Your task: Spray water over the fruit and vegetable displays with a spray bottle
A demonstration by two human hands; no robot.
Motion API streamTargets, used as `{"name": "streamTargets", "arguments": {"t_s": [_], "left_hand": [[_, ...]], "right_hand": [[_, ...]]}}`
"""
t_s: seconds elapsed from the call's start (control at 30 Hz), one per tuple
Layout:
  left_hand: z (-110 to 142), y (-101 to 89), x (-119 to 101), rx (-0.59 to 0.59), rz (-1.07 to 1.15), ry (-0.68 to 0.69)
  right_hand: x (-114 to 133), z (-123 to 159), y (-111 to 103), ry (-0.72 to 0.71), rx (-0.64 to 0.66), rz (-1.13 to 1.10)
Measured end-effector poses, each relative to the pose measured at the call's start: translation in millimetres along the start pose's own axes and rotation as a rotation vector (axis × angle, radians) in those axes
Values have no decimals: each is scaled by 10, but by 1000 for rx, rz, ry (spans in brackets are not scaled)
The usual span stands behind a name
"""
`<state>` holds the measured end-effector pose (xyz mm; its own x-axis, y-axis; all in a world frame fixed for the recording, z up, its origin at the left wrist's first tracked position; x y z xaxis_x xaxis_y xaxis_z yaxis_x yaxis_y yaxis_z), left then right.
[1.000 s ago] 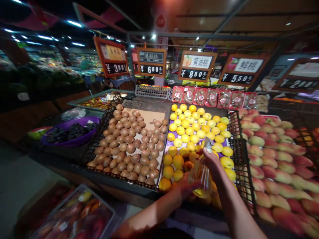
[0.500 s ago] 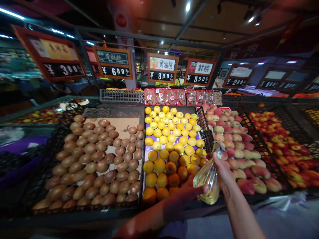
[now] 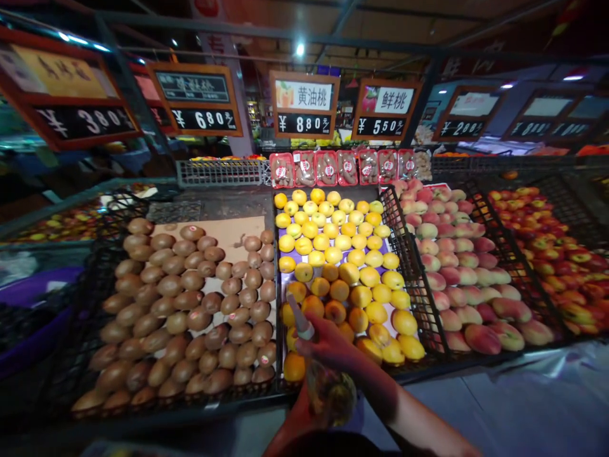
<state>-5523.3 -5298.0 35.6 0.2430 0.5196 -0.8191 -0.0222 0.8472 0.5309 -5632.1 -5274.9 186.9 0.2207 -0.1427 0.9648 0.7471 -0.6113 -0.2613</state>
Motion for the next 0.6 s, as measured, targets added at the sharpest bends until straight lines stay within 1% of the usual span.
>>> {"name": "streamTargets", "arguments": {"t_s": [0.07,0.13,0.27,0.33,0.4,0.47,0.5,0.57,0.6], "left_hand": [[42,-22,15,19,-60,42],[65,4,17,43,-118,47],[49,67,83,101,-262,-54],[-13,86,172,116,-377,-129],[-119,171,295,160,-498,-188],[-250,359,440,216,-579,-224],[-315,500,519,250,-596,-239],[-430,857,666,306,-602,-266],[-480,1070,727,335,-593,-270]], "right_hand": [[47,28,18,0,17,-24],[93,77,-52,5,-1,-44],[134,245,-254,19,-23,-35],[104,370,-364,35,-7,-24],[33,531,-521,62,-5,-28],[-57,736,-740,83,-29,-34],[-102,856,-867,84,-45,-31],[-190,1131,-1143,70,-85,-2],[-235,1284,-1283,58,-104,10]]}}
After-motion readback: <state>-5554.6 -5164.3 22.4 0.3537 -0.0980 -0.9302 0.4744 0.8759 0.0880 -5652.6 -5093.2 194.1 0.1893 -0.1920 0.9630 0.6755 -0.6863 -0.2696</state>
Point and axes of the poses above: each hand's wrist, its own z-axis away from the middle knuckle, its own y-axis out of the palm, x = y × z, the point moved 7 cm from there along -z, towards the middle knuckle, and after that the axes turned 5 degrees about z, right-handed, at the moved point
